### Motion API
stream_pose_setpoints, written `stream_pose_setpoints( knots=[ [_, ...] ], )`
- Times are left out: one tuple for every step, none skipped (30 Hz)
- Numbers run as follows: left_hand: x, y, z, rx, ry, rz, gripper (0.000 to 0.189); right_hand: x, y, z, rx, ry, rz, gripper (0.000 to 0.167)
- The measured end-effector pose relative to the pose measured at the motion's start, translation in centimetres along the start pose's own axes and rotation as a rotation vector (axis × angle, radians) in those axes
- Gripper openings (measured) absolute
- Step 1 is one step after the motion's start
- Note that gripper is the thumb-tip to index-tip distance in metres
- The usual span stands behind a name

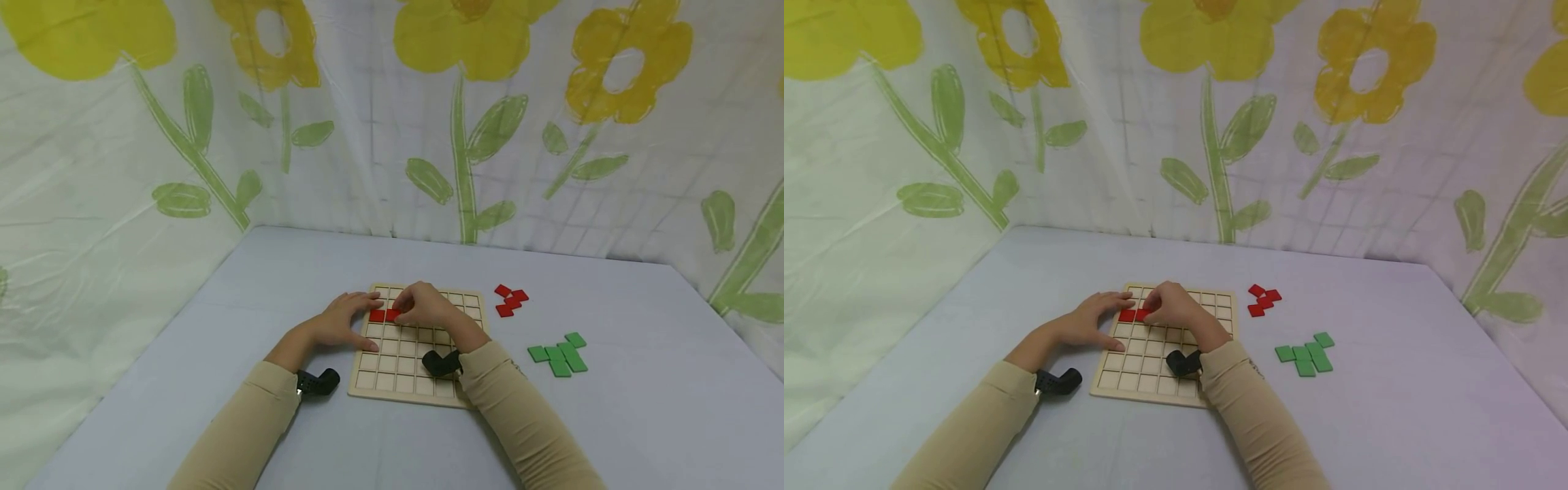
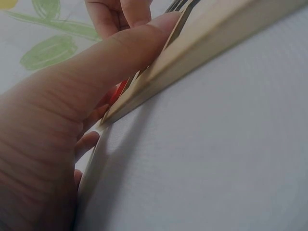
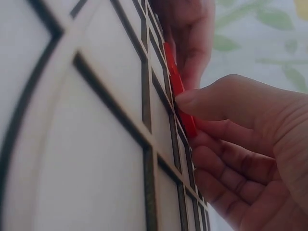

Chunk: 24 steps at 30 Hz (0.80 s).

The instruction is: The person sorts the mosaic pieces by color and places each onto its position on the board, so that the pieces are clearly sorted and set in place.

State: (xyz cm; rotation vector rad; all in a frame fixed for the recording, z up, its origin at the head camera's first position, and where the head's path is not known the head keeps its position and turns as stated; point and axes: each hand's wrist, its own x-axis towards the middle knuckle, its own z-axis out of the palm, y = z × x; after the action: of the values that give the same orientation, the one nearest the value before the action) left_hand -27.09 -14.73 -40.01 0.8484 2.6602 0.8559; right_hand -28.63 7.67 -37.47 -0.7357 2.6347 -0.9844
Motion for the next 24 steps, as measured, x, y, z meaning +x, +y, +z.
stream_pose_setpoints(
  knots=[
    [0.03,-0.01,0.01,0.001,0.0,0.001,0.087,0.0,0.03,0.0,0.001,0.0,0.001,0.021],
    [0.05,-0.03,0.03,0.004,0.0,0.001,0.087,0.01,0.06,-0.01,0.0,0.001,0.0,0.021],
    [0.08,-0.04,0.04,0.005,0.001,0.002,0.087,0.0,0.12,-0.01,-0.004,0.002,-0.004,0.021],
    [0.09,-0.07,0.06,0.006,0.002,0.003,0.086,-0.02,0.16,-0.02,-0.006,0.002,-0.01,0.022],
    [0.1,-0.09,0.07,0.008,0.002,0.004,0.086,-0.04,0.2,-0.03,-0.009,0.002,-0.017,0.022],
    [0.11,-0.09,0.08,0.005,0.003,0.006,0.086,-0.05,0.23,-0.03,-0.01,-0.001,-0.02,0.022],
    [0.11,-0.1,0.09,0.005,0.003,0.007,0.086,-0.08,0.26,-0.04,-0.009,-0.005,-0.021,0.023],
    [0.12,-0.11,0.11,0.005,0.002,0.007,0.086,-0.1,0.31,-0.06,-0.01,-0.009,-0.022,0.023],
    [0.12,-0.11,0.12,0.003,0.002,0.008,0.086,-0.13,0.33,-0.08,-0.01,-0.012,-0.023,0.023],
    [0.12,-0.14,0.12,0.002,0.002,0.009,0.086,-0.13,0.32,-0.1,-0.006,-0.017,-0.02,0.024],
    [0.12,-0.15,0.13,0.003,0.001,0.008,0.086,-0.12,0.31,-0.11,-0.003,-0.02,-0.017,0.024],
    [0.12,-0.17,0.12,0.003,0.001,0.007,0.086,-0.11,0.29,-0.12,-0.001,-0.024,-0.017,0.024],
    [0.12,-0.2,0.13,0.006,0.001,0.007,0.086,-0.11,0.29,-0.15,-0.001,-0.026,-0.018,0.024],
    [0.13,-0.21,0.12,0.006,0.003,0.008,0.086,-0.1,0.28,-0.17,-0.002,-0.026,-0.023,0.024],
    [0.13,-0.21,0.11,0.004,0.004,0.007,0.086,-0.09,0.27,-0.19,0.0,-0.027,-0.026,0.024],
    [0.13,-0.21,0.1,0.004,0.004,0.008,0.086,-0.09,0.27,-0.21,0.0,-0.028,-0.03,0.023],
    [0.13,-0.22,0.09,0.005,0.004,0.009,0.086,-0.09,0.28,-0.23,-0.001,-0.028,-0.034,0.023],
    [0.13,-0.21,0.09,0.002,0.004,0.012,0.086,-0.09,0.3,-0.24,-0.003,-0.027,-0.038,0.023],
    [0.13,-0.21,0.09,0.002,0.004,0.014,0.086,-0.1,0.32,-0.24,-0.004,-0.026,-0.042,0.022],
    [0.14,-0.2,0.08,0.0,0.003,0.017,0.086,-0.11,0.35,-0.24,-0.005,-0.026,-0.045,0.022],
    [0.14,-0.2,0.09,0.0,0.002,0.017,0.086,-0.12,0.37,-0.23,-0.006,-0.026,-0.046,0.022],
    [0.15,-0.21,0.1,0.002,0.002,0.019,0.086,-0.15,0.39,-0.23,-0.007,-0.026,-0.05,0.022],
    [0.16,-0.22,0.12,0.002,0.003,0.018,0.086,-0.16,0.4,-0.23,-0.007,-0.027,-0.049,0.022],
    [0.16,-0.24,0.14,0.001,0.004,0.018,0.086,-0.17,0.39,-0.23,-0.007,-0.029,-0.048,0.022]
  ],
)
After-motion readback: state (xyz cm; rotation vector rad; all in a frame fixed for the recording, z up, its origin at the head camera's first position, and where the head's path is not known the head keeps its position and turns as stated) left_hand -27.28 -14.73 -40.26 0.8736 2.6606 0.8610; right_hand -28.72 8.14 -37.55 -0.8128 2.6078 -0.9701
